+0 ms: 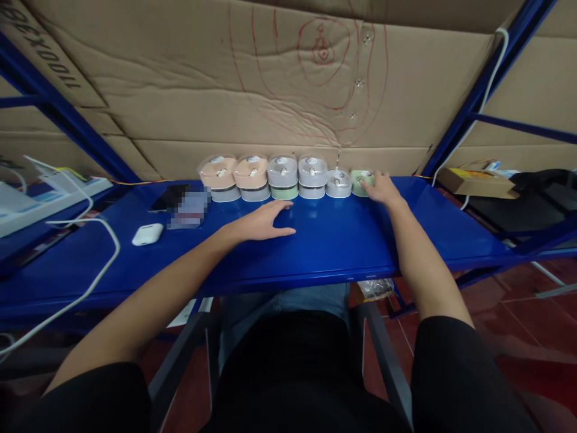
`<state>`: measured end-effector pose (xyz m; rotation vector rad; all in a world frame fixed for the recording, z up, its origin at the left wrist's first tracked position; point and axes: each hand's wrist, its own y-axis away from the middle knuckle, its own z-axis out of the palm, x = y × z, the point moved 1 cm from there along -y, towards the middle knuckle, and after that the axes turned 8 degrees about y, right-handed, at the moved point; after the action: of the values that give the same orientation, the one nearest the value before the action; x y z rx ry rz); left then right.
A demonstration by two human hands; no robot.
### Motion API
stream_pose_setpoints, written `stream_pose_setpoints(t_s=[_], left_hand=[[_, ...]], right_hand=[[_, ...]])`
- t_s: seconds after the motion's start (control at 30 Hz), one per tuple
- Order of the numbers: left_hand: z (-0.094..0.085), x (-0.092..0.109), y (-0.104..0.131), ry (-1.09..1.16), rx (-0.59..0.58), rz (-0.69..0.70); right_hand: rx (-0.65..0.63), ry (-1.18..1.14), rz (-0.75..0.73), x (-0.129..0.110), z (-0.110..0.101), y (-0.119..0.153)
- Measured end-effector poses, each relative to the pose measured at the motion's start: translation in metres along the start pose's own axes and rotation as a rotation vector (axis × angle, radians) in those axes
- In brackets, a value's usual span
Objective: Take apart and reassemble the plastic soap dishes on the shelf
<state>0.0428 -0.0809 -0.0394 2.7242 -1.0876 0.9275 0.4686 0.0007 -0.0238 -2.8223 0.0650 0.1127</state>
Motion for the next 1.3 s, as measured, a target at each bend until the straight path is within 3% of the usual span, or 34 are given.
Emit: stream_pose_setpoints(t_s=[0.1, 0.2, 0.3, 0.4, 0.53, 0.73, 0.8, 0.93, 1.07, 1.17, 1.3], left_hand=[[0.0, -0.001, -0.001, -0.02, -0.015, 0.004], [-0.001, 0.001, 0.0, -0.033, -0.032, 0.006], [-0.002, 0.002, 0.0, -0.039, -0.04, 0.005], [-0.002, 0.002, 0.0, -0.045, -0.038, 0.007], [0.0, -0.001, -0.002, -0.041, -0.035, 0.027], [0.0, -0.002, -0.003, -0.044, -0.036, 0.024], [-0.001, -0.001, -0.002, -0.045, -0.037, 0.021], [-0.001, -0.001, -0.002, -0.038, -0.035, 0.027], [0.0, -0.002, -0.002, -0.041, -0.025, 0.031], [0.0, -0.001, -0.002, -0.041, -0.021, 0.041], [-0.001, 0.002, -0.002, -0.053, -0.029, 0.033]], right_hand=[[0.074, 0.019, 0.004, -0.012, -0.004, 0.008], [0.123, 0.031, -0.195, -0.035, -0.005, 0.017], [0.049, 0.029, -0.395, -0.059, 0.002, 0.022], [-0.017, 0.023, -0.463, -0.075, 0.007, 0.023], [0.0, 0.018, -0.472, -0.081, -0.006, 0.029], [0.145, -0.07, -0.341, -0.087, -0.029, 0.047], [0.087, -0.063, -0.32, -0.089, -0.026, 0.05], [-0.168, -0.038, -0.331, -0.089, -0.023, 0.05], [-0.259, -0.208, -0.535, -0.089, -0.039, 0.058], [-0.249, -0.372, -0.619, -0.093, -0.055, 0.069], [-0.138, -0.275, -0.49, -0.096, -0.068, 0.078]])
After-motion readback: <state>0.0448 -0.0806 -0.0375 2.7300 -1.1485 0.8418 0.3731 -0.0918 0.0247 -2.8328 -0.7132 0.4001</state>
